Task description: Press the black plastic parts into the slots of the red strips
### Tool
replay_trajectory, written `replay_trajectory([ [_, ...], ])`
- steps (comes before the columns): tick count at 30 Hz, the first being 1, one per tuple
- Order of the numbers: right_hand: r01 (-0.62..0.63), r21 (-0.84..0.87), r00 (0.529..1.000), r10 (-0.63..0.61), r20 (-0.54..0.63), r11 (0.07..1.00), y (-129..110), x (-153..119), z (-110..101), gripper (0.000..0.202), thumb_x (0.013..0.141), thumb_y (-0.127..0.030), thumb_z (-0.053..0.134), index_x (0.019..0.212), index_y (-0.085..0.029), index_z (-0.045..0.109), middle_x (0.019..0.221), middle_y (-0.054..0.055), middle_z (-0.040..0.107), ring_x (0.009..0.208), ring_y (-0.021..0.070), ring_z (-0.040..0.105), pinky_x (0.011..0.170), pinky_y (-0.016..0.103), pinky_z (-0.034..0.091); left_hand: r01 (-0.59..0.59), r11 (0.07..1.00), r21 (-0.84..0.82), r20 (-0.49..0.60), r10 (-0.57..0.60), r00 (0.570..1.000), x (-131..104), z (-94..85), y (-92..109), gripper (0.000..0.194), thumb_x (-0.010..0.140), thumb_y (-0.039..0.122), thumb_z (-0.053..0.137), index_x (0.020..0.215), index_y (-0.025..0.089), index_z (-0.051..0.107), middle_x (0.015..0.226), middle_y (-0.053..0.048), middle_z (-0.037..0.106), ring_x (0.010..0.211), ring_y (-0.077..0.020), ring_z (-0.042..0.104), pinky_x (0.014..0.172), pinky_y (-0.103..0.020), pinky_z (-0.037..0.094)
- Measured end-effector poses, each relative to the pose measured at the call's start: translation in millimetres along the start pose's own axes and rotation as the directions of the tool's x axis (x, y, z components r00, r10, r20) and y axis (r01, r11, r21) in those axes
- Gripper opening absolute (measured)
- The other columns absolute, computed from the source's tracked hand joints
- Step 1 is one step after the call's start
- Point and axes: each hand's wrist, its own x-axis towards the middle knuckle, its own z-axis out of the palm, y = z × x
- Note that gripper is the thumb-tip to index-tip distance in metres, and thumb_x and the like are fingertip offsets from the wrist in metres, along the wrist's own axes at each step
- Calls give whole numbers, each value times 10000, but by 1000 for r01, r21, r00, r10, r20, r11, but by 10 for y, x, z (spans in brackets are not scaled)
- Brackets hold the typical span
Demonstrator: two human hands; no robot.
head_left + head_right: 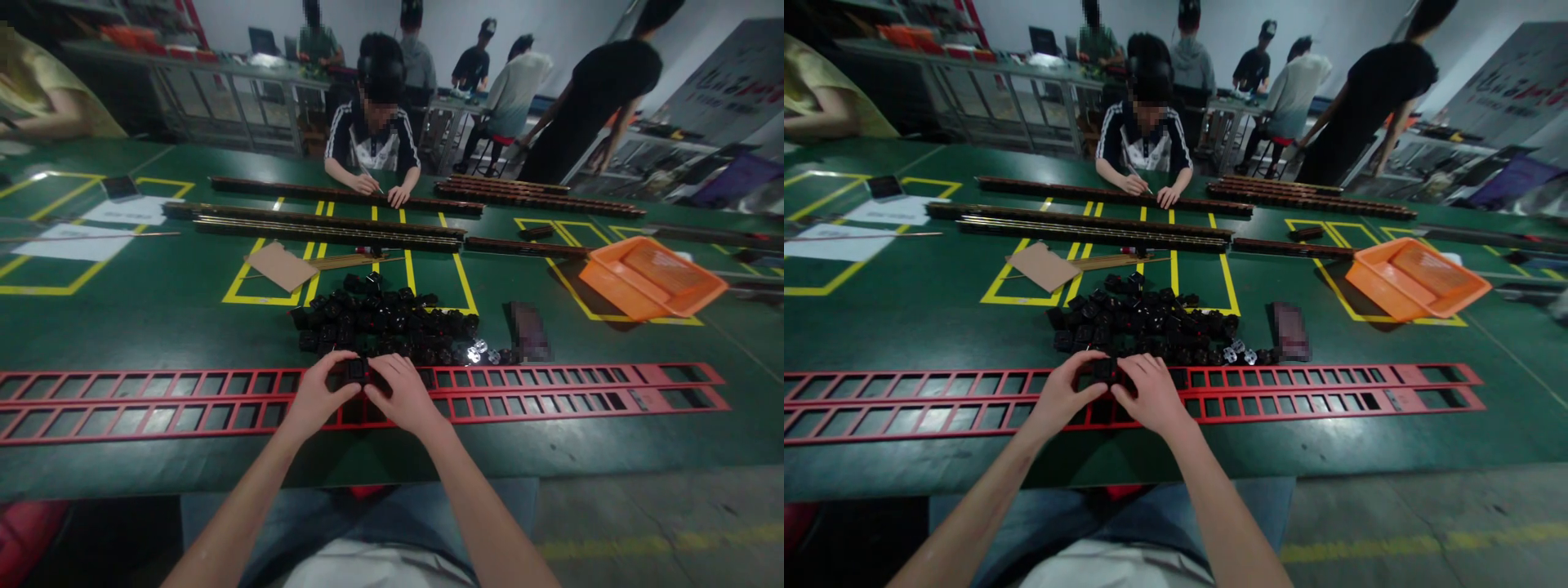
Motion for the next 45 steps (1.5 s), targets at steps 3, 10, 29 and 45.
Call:
replay_trajectory([
  [3,12,20,1000,-12,-29,1000,41,18,78,372,873,-251,638,1232,-199,556,1171,95,648,1074,254,552,902,423,430,-12,996,90,0,12,1000,9,2,-7,420,756,217,687,1162,222,579,1174,-61,618,1094,-237,585,976,-409,447],
  [10,37,-4,999,-37,9,999,73,-13,83,339,840,-221,679,1165,-203,584,1158,88,657,1062,260,545,860,417,431,-62,992,111,58,56,997,-38,11,35,499,737,171,672,1206,222,508,1157,-62,593,1093,-222,575,992,-410,441],
  [29,58,74,996,-53,-76,996,100,-11,111,382,860,-196,655,1232,-213,574,1142,89,662,1046,259,569,882,449,475,-168,960,224,32,165,986,-27,36,28,445,785,178,657,1214,230,551,1205,-74,573,1140,-238,555,1014,-439,448],
  [45,12,46,998,-10,-57,999,93,9,101,390,821,-246,712,1191,-212,594,1145,82,663,1053,252,572,903,438,474,-191,929,317,54,184,982,9,77,3,432,793,95,558,1206,218,587,1191,-73,583,1138,-228,562,1020,-449,465],
])
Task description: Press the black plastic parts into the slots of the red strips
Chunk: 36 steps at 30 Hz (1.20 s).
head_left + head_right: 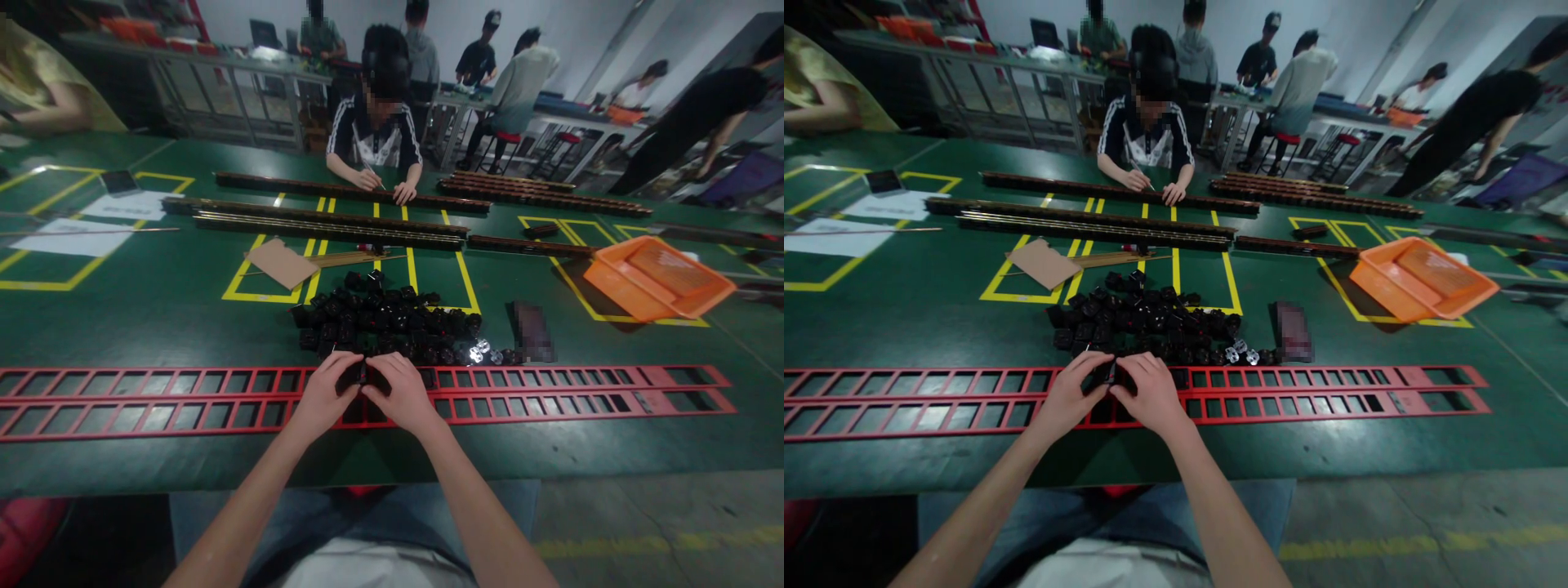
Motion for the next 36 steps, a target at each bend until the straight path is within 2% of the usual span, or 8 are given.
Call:
replay_trajectory([
  [7,-33,-67,998,37,59,997,15,0,13,447,800,-269,749,1213,-220,588,1169,83,661,1083,257,565,896,441,464,-33,995,99,53,28,998,-14,5,-38,482,789,91,575,1251,226,584,1202,-77,634,1127,-249,573,1004,-492,466],
  [11,-8,-54,997,12,72,998,-2,-6,-1,406,797,-267,747,1175,-215,608,1134,84,671,1076,263,559,895,447,457,-53,987,150,133,33,991,-19,-72,-54,534,803,138,613,1324,228,538,1231,-89,637,1137,-260,577,1028,-508,434],
  [15,17,-38,997,-14,70,999,-11,-11,-11,413,805,-228,725,1200,-214,602,1130,83,672,1075,260,553,883,438,461,-94,988,126,190,69,979,2,-148,-79,592,802,149,638,1370,241,501,1228,-84,635,1136,-255,559,1022,-491,439],
  [25,32,-36,997,-29,64,999,-2,-7,-6,425,830,-210,683,1245,-219,587,1145,83,668,1077,251,553,897,438,467,-61,994,96,152,46,987,11,-105,-97,518,796,170,663,1297,241,553,1139,-77,633,1086,-252,557,969,-470,477],
  [31,8,-50,998,-5,70,999,5,3,14,442,822,-202,694,1251,-232,590,1155,85,664,1087,255,550,904,448,471,-51,983,176,80,38,996,-29,-79,-94,397,791,144,636,1177,224,590,1141,-69,585,1081,-258,533,963,-475,465],
  [36,-3,-78,996,10,84,997,-9,3,10,481,819,-204,700,1281,-228,568,1177,83,654,1114,262,536,923,458,457,-60,976,208,87,42,995,-34,-76,-80,363,808,136,615,1161,213,583,1128,-69,594,1073,-261,537,954,-468,465],
])
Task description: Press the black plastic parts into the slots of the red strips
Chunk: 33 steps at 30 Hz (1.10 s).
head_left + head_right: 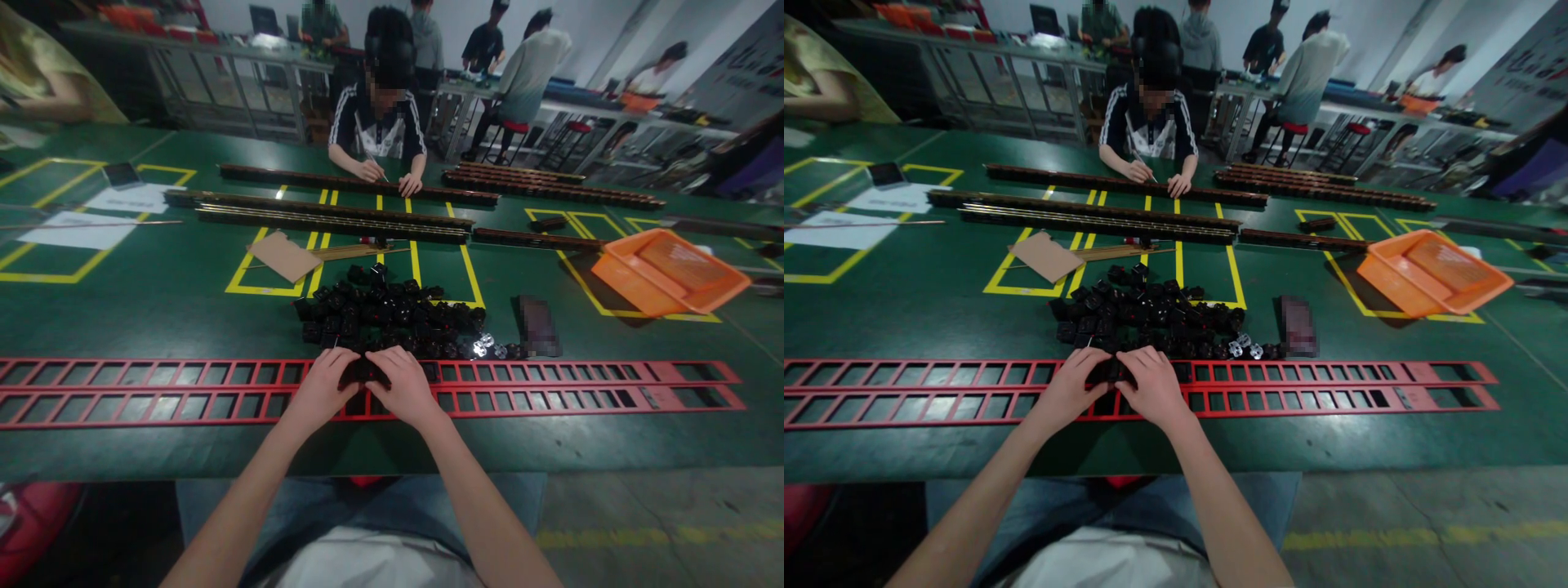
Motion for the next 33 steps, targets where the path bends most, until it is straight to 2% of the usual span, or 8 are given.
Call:
replay_trajectory([
  [8,-63,-96,997,67,36,993,-27,-5,5,453,841,-272,691,1275,-243,563,1210,91,639,1145,274,525,947,488,421,-25,999,32,30,24,999,-26,21,-50,370,886,240,588,1254,214,563,1181,-95,588,1096,-262,524,973,-486,452],
  [16,-44,-53,998,46,32,998,-53,5,-29,386,796,-186,688,1166,-228,585,1169,72,653,1116,257,534,920,436,427,-42,999,17,48,41,998,-1,-6,-57,290,887,287,591,1165,206,596,1131,-91,601,1061,-264,541,953,-471,444],
  [24,-45,-64,998,48,45,997,-72,6,-44,370,843,-273,681,1193,-215,575,1201,87,642,1128,270,523,924,446,423,-8,995,98,49,3,999,-5,29,18,277,909,205,555,1185,193,575,1149,-100,594,1059,-272,528,940,-474,440],
  [33,-59,-65,997,62,53,996,-82,14,-44,339,823,-235,685,1145,-220,581,1181,68,642,1118,246,526,936,422,409,-25,997,79,60,20,998,-1,14,-16,293,886,218,607,1177,206,579,1145,-84,596,1063,-269,535,935,-462,449],
])
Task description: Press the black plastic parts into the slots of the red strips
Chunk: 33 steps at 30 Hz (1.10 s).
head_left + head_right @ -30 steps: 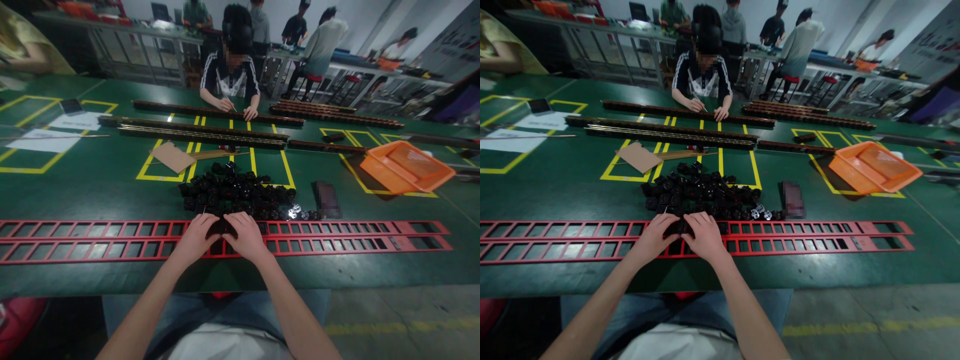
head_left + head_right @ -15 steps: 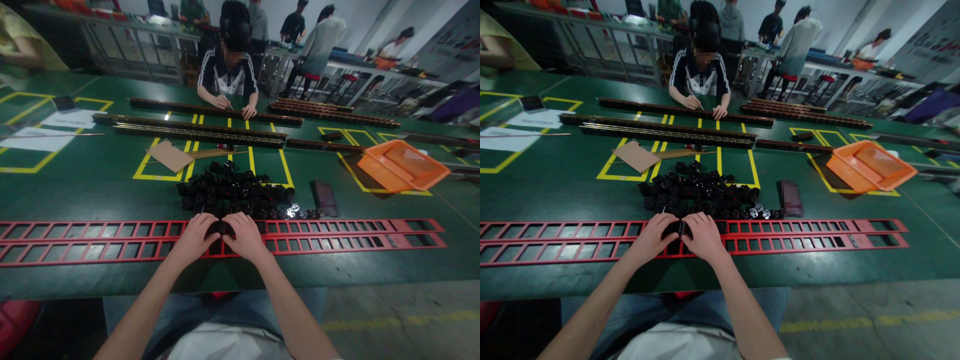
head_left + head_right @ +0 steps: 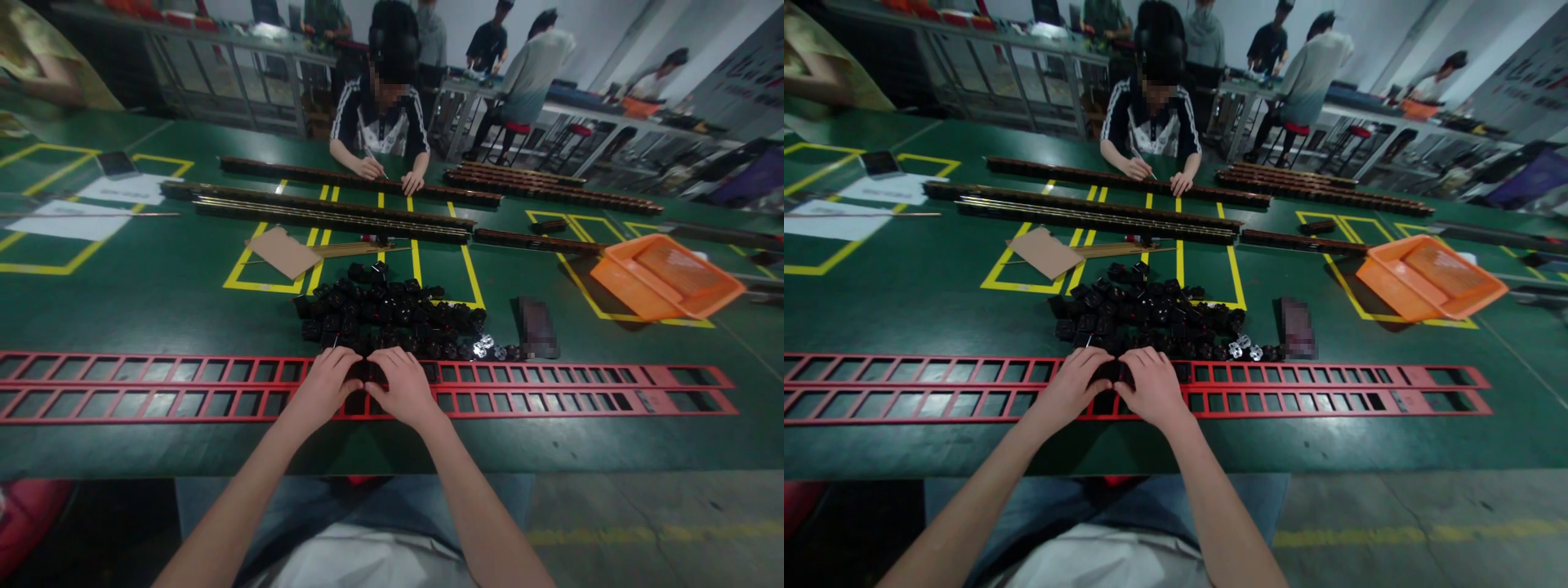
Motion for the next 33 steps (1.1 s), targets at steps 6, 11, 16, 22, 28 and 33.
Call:
replay_trajectory([
  [6,-10,-24,1000,10,27,1000,-7,9,-4,308,858,-267,656,1150,-210,575,1195,70,637,1112,252,521,928,411,403,-13,995,97,7,13,1000,5,-1,46,302,903,218,585,1204,186,569,1160,-99,589,1067,-265,532,937,-463,459],
  [11,-16,-11,1000,16,20,1000,-4,11,4,323,837,-244,670,1143,-211,573,1195,67,638,1117,254,520,933,412,401,-15,998,59,4,15,1000,-6,13,-10,304,902,238,601,1197,175,560,1156,-96,585,1059,-258,525,941,-458,458],
  [16,-10,-9,1000,10,20,1000,0,9,6,321,843,-244,663,1152,-216,580,1201,70,640,1123,258,520,932,417,402,-15,999,48,12,14,1000,-3,17,-25,307,899,232,602,1199,189,557,1161,-90,584,1071,-259,527,951,-470,451],
  [22,-1,-9,1000,2,30,1000,-6,8,-8,324,855,-251,650,1170,-214,583,1219,79,637,1139,260,517,938,425,403,-20,999,43,-2,20,1000,0,16,-26,309,890,236,614,1194,198,570,1155,-86,589,1071,-260,535,941,-458,459],
  [28,-3,0,1000,3,24,1000,8,6,-5,317,863,-263,649,1171,-217,589,1221,77,639,1151,254,516,942,430,406,-19,998,57,15,19,1000,6,14,-35,306,902,220,593,1204,177,574,1159,-97,596,1059,-261,529,935,-464,459],
  [33,-10,-3,1000,10,25,1000,12,1,-3,329,847,-244,662,1166,-219,583,1212,68,640,1153,245,514,948,429,405,-23,999,43,6,23,1000,10,27,-59,309,883,237,628,1182,174,583,1153,-94,600,1061,-259,532,945,-469,456],
])
